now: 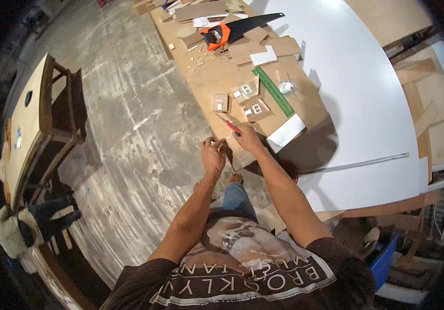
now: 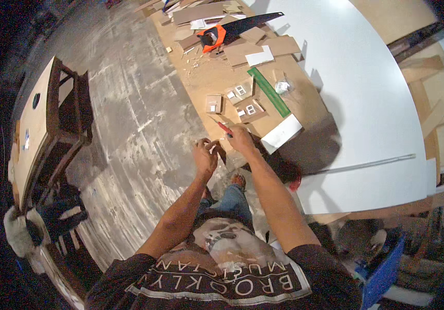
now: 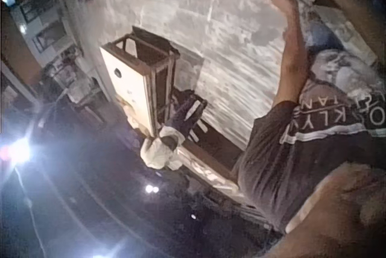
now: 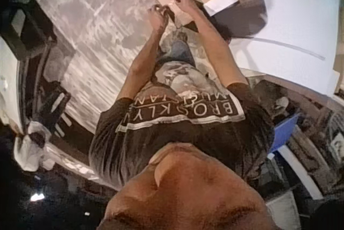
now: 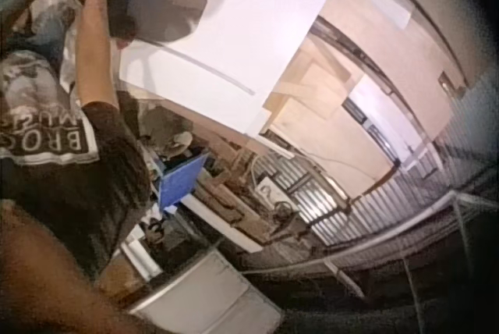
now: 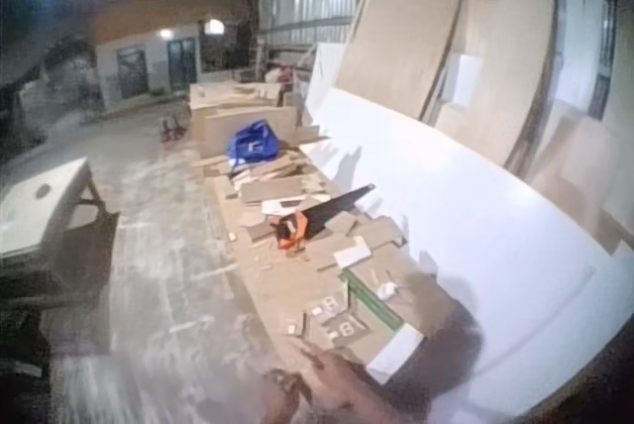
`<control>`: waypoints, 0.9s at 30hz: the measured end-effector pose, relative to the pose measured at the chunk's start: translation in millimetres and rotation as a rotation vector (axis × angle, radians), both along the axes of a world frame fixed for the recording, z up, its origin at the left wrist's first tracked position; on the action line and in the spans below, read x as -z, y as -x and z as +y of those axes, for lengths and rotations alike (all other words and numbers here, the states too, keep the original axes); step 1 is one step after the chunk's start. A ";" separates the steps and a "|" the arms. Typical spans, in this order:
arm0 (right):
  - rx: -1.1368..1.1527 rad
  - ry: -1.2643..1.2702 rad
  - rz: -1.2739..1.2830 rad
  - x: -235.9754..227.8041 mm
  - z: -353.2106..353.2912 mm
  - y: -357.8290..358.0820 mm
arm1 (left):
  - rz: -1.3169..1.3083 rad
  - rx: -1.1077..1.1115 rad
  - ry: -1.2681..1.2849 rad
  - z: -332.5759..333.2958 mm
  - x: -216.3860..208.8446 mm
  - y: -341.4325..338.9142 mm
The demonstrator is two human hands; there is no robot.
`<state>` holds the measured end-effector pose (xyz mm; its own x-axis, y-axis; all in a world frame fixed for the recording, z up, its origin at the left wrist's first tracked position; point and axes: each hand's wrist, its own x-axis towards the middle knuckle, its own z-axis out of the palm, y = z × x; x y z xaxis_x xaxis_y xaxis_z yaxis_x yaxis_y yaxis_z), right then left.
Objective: The person marks small wooden blocks with a pencil and a ruler, then aligns and fits the pieces together to assemble miniature house models on a workbench.
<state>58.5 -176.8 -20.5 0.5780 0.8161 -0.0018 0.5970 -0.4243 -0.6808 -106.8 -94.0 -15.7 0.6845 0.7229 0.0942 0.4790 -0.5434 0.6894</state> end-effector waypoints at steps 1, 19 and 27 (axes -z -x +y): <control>0.041 0.007 0.008 -0.4 -0.2 -1.2 | 0.052 0.038 0.018 -3.8 -2.7 1.6; -0.120 -0.043 0.020 0.3 -0.1 -4.8 | 0.263 0.106 -0.218 -36.0 -20.9 12.9; -0.204 -0.097 -0.001 -0.5 -0.3 -8.7 | 0.376 0.150 -0.235 -34.0 -19.9 12.2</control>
<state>67.1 -177.1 -20.0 0.4008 0.9124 0.0826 0.6645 -0.2274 -0.7119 -119.1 -128.0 4.2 0.7978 0.6021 -0.0311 0.5762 -0.7463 0.3332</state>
